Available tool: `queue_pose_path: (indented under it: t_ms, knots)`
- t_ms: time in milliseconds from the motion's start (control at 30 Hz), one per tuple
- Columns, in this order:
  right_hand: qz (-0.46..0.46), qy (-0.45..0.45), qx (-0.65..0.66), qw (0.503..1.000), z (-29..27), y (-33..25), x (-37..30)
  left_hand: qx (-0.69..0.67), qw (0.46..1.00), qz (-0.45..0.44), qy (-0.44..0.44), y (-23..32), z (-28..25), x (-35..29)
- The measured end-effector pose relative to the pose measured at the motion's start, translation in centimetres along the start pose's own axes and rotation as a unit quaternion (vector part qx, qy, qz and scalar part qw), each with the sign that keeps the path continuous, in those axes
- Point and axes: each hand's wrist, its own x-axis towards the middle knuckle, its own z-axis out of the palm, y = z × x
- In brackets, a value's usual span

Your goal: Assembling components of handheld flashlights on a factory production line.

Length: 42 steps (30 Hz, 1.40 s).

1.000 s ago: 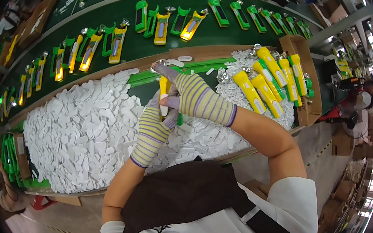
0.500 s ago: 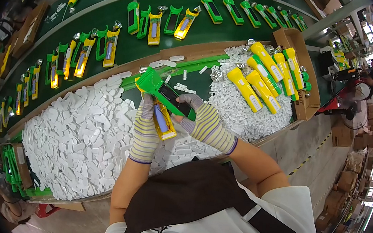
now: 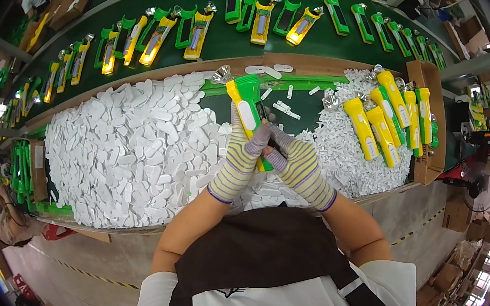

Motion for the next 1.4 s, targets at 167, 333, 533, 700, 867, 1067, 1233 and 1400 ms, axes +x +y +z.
queue_pose_path:
  t_ms: [167, 333, 533, 700, 867, 1067, 1233, 1400]
  knots:
    - [-0.343, 0.242, -0.173, 0.891, -6.9, 0.1, 4.9, 0.040, 0.970, -0.225, -0.083, 3.4, 2.6, -0.3]
    - [-0.099, -0.022, 0.127, 0.987, -7.2, 1.7, 5.9, 0.218, 0.926, -0.181, -0.248, 4.2, 5.6, -1.7]
    - [0.234, -0.055, -0.497, 0.834, -15.0, 10.8, 12.7, -0.135, 0.939, -0.289, -0.129, 3.2, 2.1, 1.6]
    - [0.301, -0.087, -0.473, 0.823, -14.0, 12.5, 13.0, -0.118, 0.950, -0.277, -0.083, 3.8, 0.4, 1.8]
    - [0.103, 0.087, -0.171, 0.976, -10.2, 7.5, 10.4, -0.055, 0.976, -0.187, -0.098, 3.4, -0.4, 1.6]
    - [-0.021, 0.059, 0.324, 0.944, -2.2, 2.3, 3.9, -0.018, 0.984, -0.138, -0.108, 3.6, 0.7, 0.7]
    - [-0.003, 0.077, 0.369, 0.926, 0.6, 2.6, 3.3, -0.002, 0.989, -0.091, -0.119, 3.3, 0.5, 0.3]
    - [0.003, 0.103, 0.459, 0.882, 1.0, 3.0, 3.8, 0.079, 0.984, -0.079, -0.140, 3.2, 0.3, 0.3]
